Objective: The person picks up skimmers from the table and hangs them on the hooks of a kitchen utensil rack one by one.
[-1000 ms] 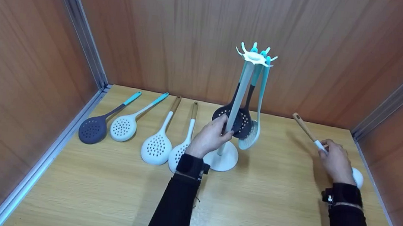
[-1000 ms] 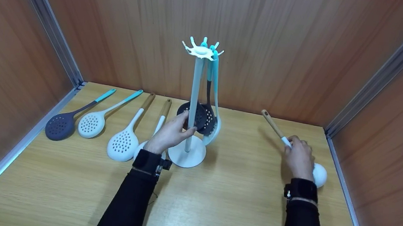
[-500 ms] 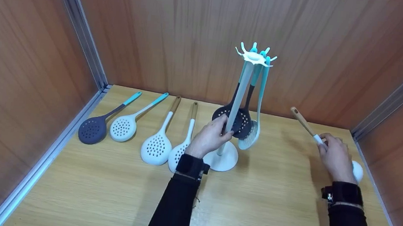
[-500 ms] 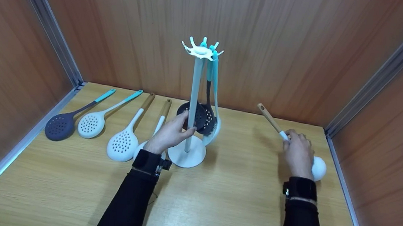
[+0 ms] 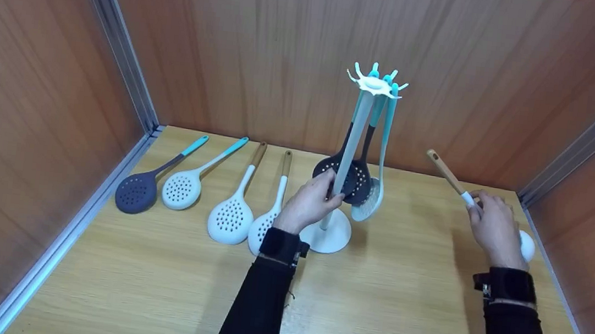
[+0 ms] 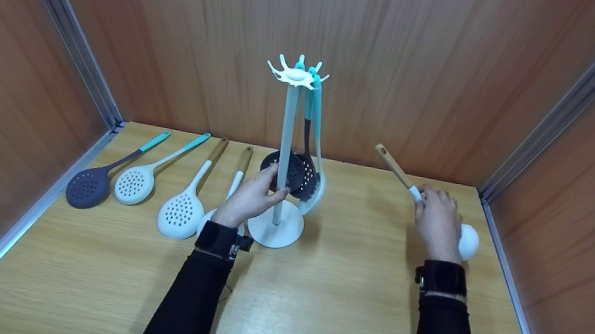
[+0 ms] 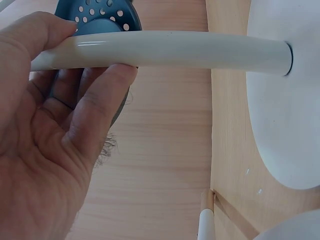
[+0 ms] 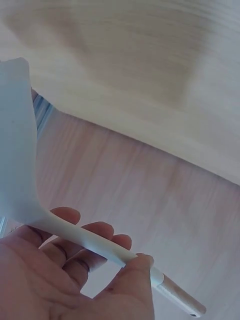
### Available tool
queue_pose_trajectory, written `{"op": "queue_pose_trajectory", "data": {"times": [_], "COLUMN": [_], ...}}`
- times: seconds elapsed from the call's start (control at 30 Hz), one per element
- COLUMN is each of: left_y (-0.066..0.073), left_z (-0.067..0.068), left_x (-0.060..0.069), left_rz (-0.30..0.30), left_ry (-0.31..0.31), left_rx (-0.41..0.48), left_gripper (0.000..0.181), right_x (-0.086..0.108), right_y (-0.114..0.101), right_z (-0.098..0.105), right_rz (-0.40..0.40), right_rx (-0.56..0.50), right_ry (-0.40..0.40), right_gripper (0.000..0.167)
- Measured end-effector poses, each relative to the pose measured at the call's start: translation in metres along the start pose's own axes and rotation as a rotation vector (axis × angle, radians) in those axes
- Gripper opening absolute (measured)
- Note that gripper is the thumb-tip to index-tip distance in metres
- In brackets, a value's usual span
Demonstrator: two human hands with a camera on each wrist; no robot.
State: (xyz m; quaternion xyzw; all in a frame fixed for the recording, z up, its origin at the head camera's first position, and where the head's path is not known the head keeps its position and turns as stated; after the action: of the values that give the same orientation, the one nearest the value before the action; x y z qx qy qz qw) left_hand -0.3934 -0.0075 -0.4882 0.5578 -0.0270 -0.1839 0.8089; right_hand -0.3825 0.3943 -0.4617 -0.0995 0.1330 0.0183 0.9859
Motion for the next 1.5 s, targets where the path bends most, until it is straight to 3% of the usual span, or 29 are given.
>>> {"op": "queue_pose_trajectory", "data": {"times": [0.47, 0.77, 0.9, 1.07, 1.5], "left_y": [-0.001, -0.003, -0.002, 0.002, 0.000], "left_z": [0.000, 0.000, 0.000, 0.000, 0.000], "left_x": [-0.001, 0.000, 0.001, 0.001, 0.001], "left_rz": [0.008, 0.044, 0.030, -0.011, 0.021], "left_ry": [-0.007, -0.007, -0.002, 0.009, -0.004], "left_rx": [-0.003, 0.034, 0.022, -0.019, -0.008], "left_gripper": [0.017, 0.017, 0.017, 0.017, 0.018], "right_x": [-0.001, 0.002, 0.004, 0.006, 0.010], "right_y": [-0.020, -0.032, -0.037, -0.042, -0.055], "right_z": [0.016, 0.028, 0.033, 0.038, 0.051], "right_rz": [0.037, 0.055, 0.063, 0.063, 0.045], "right_rx": [-0.016, -0.012, -0.020, -0.029, -0.011], "right_ry": [0.045, 0.114, 0.140, 0.137, 0.148], "right_gripper": [0.033, 0.030, 0.030, 0.032, 0.037]}}
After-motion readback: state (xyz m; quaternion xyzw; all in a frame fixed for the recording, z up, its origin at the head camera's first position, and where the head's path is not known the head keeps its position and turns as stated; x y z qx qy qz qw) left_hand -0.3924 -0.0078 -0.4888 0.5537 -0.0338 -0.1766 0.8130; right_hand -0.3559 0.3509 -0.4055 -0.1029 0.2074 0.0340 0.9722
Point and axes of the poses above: each hand's wrist, its own x-axis away from the middle knuckle, its own z-axis out of the back of the hand, y = z × x, the point moved 9 cm from there along -x, towards the middle knuckle, and after that the axes turned 13 degrees about x, right-handed, at the moved point
